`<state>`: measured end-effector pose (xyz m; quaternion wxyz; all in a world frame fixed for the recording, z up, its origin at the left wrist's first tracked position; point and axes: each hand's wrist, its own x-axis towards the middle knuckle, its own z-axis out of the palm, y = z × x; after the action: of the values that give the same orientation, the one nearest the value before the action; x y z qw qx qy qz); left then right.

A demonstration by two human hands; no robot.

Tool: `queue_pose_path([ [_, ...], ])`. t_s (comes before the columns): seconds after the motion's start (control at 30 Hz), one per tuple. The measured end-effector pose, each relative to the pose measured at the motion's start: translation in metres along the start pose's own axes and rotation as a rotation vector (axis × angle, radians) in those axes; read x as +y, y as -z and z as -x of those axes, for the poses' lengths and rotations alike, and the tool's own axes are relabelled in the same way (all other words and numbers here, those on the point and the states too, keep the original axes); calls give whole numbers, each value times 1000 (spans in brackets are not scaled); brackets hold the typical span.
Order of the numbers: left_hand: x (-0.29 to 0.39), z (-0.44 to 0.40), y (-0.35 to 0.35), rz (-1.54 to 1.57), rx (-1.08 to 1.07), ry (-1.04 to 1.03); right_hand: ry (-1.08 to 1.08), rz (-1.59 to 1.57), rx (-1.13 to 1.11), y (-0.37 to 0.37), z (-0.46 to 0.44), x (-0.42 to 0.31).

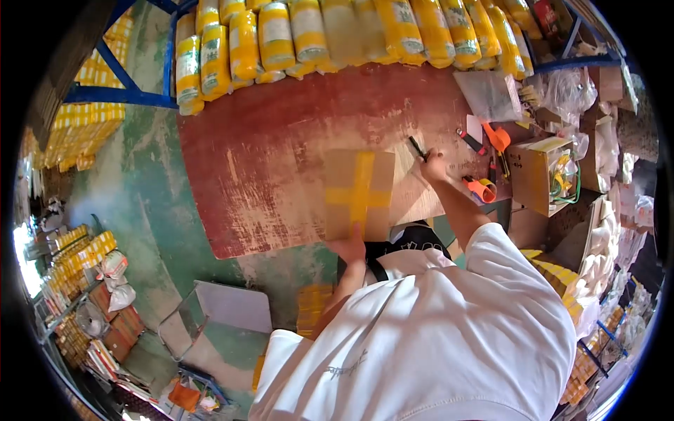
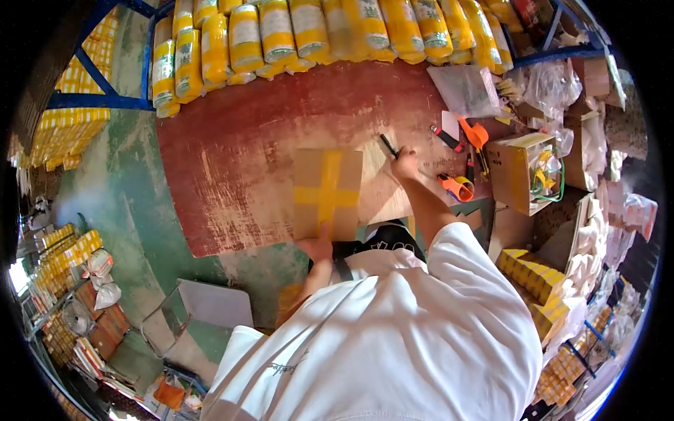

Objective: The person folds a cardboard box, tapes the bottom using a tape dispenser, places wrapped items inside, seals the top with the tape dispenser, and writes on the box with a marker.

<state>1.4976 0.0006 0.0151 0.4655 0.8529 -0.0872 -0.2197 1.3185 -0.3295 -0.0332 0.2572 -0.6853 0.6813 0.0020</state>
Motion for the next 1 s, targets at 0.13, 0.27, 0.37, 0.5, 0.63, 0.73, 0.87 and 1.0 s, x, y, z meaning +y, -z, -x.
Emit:
queue_pose_path([
  [0.13, 94, -7, 10, -691, -6, -311, -59, -98, 41, -10, -14, 16],
  [0.27, 154, -58, -24, -817, -488, -848, -158, -498, -6, -9, 4, 26],
  [0.37, 147, -84, -56, -824, -599, -930, -92, -776, -162, 10, 41, 25],
  [0.5, 141, -85, -68, -856, -582, -906, -171, -1008, -265, 60, 90, 1],
  [0.63, 146, -85, -71, -935, -623, -857, -314, -1305, -508, 93, 111, -8],
  [0.73, 139, -88, -74, -973, -630, -860, -161, -1409, -471, 102, 117, -22],
  [0.87, 135, -87, -74, -1000, -653, -852, -291, -1369, -517, 120, 103, -40],
  [1.0, 135, -89, -73, -980, -634, -881, -52, -1231, -590, 142, 91, -65],
])
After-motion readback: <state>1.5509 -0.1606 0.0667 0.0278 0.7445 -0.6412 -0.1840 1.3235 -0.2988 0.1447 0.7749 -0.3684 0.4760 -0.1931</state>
